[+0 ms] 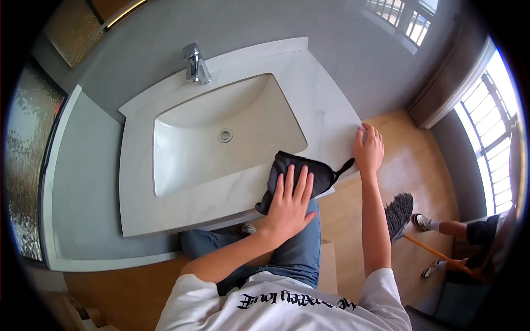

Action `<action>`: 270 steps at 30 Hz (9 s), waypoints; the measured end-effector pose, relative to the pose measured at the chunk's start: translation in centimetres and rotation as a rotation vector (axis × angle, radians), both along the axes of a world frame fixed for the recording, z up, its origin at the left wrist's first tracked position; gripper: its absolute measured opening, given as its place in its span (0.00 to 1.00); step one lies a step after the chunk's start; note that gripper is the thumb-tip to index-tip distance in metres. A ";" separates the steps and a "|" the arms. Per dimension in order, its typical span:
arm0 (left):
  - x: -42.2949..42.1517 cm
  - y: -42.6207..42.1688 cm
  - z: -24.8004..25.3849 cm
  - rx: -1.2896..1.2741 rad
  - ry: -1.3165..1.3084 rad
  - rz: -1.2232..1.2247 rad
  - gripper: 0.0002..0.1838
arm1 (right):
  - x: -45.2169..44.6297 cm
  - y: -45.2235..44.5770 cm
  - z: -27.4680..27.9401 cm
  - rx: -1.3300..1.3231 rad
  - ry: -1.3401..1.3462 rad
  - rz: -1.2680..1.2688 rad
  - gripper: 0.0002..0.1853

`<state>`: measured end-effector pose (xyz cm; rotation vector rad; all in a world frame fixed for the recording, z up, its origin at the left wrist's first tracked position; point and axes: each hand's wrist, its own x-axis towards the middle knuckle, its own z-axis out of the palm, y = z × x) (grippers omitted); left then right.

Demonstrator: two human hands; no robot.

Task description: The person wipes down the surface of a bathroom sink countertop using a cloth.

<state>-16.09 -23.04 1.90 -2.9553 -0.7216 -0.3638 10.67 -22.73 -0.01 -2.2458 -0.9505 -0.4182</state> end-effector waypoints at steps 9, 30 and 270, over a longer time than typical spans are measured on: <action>14.9 0.0 -2.9 0.098 -0.068 -0.014 0.35 | 13.3 0.8 -8.0 -0.147 -0.179 0.396 0.20; -31.5 6.4 -1.9 0.087 -0.339 0.976 0.29 | 2.3 0.7 0.1 -0.433 0.164 -0.099 0.37; 19.0 24.7 -0.6 -0.228 0.038 -0.335 0.39 | -2.9 2.0 2.1 -0.194 0.152 0.133 0.32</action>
